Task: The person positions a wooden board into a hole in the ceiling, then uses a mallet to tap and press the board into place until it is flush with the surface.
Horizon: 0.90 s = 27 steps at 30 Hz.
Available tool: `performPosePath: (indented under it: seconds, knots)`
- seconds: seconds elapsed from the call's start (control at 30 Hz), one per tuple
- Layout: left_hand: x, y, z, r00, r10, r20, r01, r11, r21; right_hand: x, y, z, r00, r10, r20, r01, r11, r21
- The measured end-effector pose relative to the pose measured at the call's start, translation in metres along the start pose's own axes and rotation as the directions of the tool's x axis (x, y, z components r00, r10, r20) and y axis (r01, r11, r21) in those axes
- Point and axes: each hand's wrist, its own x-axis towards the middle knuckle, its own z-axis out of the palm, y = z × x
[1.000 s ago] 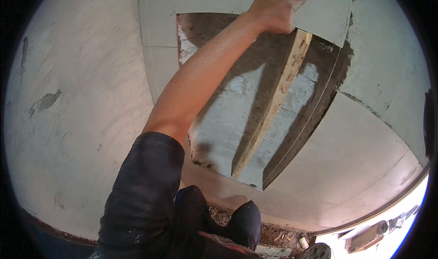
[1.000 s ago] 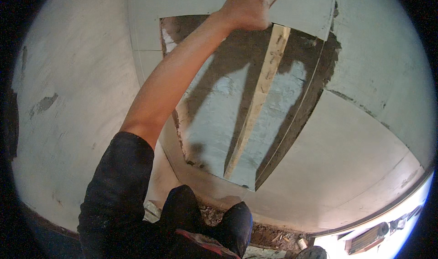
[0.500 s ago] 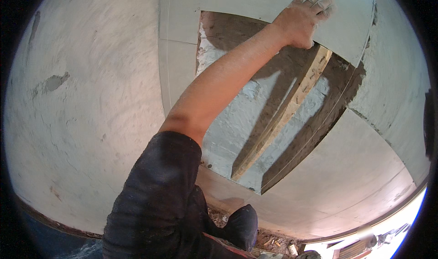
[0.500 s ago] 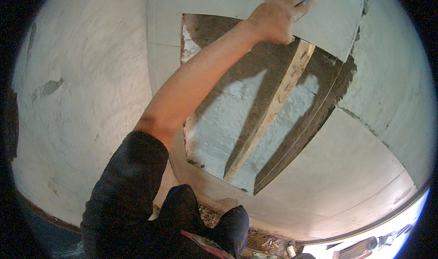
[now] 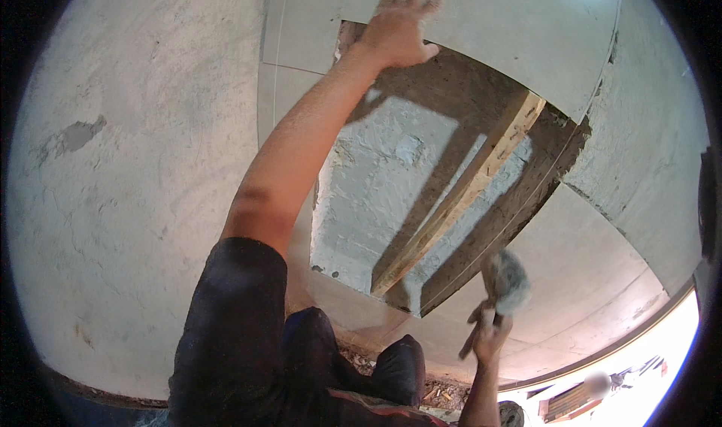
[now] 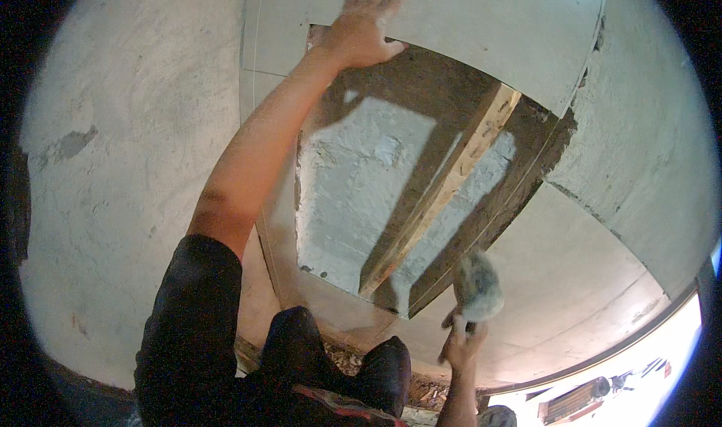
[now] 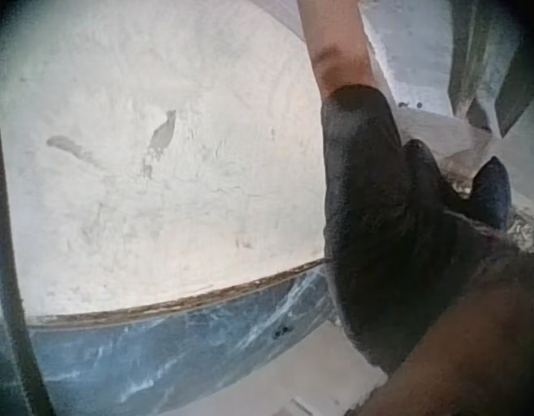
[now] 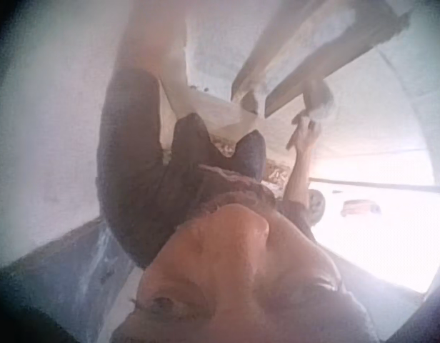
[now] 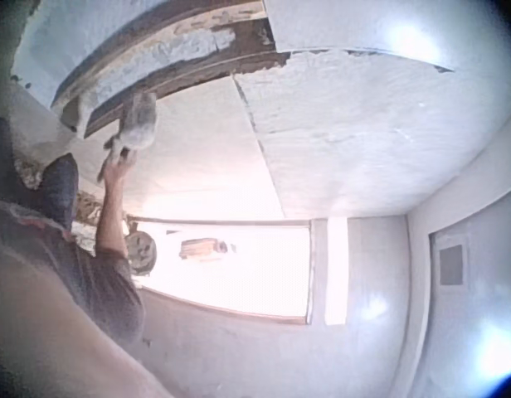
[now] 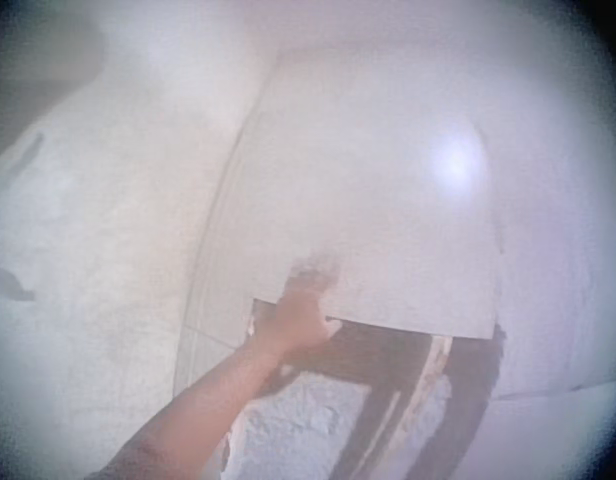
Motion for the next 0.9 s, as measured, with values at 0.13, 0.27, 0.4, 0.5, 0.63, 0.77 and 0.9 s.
performPosePath:
  seconds: [0.13, 0.27, 0.4, 0.5, 0.63, 0.77, 0.9]
  knots:
    - [-0.011, -0.013, 0.013, 0.988, -0.078, -0.132, 0.100, 0.980, 0.173, 0.101, -0.059, 0.029, 0.961, -0.263, 0.085, 0.273, 0.951, -0.144]
    - [-0.003, 0.003, 0.036, 0.978, -0.106, -0.180, 0.174, 0.888, 0.425, 0.190, -0.149, 0.070, 0.829, -0.537, 0.157, 0.560, 0.803, -0.204]
    - [0.000, 0.012, 0.021, 0.987, -0.065, -0.149, 0.104, 0.956, 0.274, 0.260, -0.220, 0.107, 0.734, -0.604, 0.311, 0.666, 0.548, -0.506]
    - [-0.012, -0.006, 0.030, 0.969, 0.004, -0.246, 0.142, 0.807, 0.573, 0.287, -0.273, 0.168, 0.597, -0.627, 0.501, 0.796, 0.386, -0.465]
    - [-0.010, -0.005, 0.036, 0.985, -0.010, -0.174, 0.129, 0.714, 0.688, 0.325, -0.284, 0.228, 0.395, -0.611, 0.686, 0.901, 0.109, -0.421]
    - [-0.001, -0.013, 0.050, 0.977, 0.009, -0.215, 0.085, 0.901, 0.426, 0.341, -0.273, 0.264, 0.314, -0.614, 0.724, 0.908, -0.027, -0.417]
    - [-0.004, -0.013, 0.056, 0.951, 0.041, -0.305, 0.102, 0.893, 0.438, 0.357, -0.284, 0.279, 0.395, -0.453, 0.800, 0.872, -0.091, -0.482]
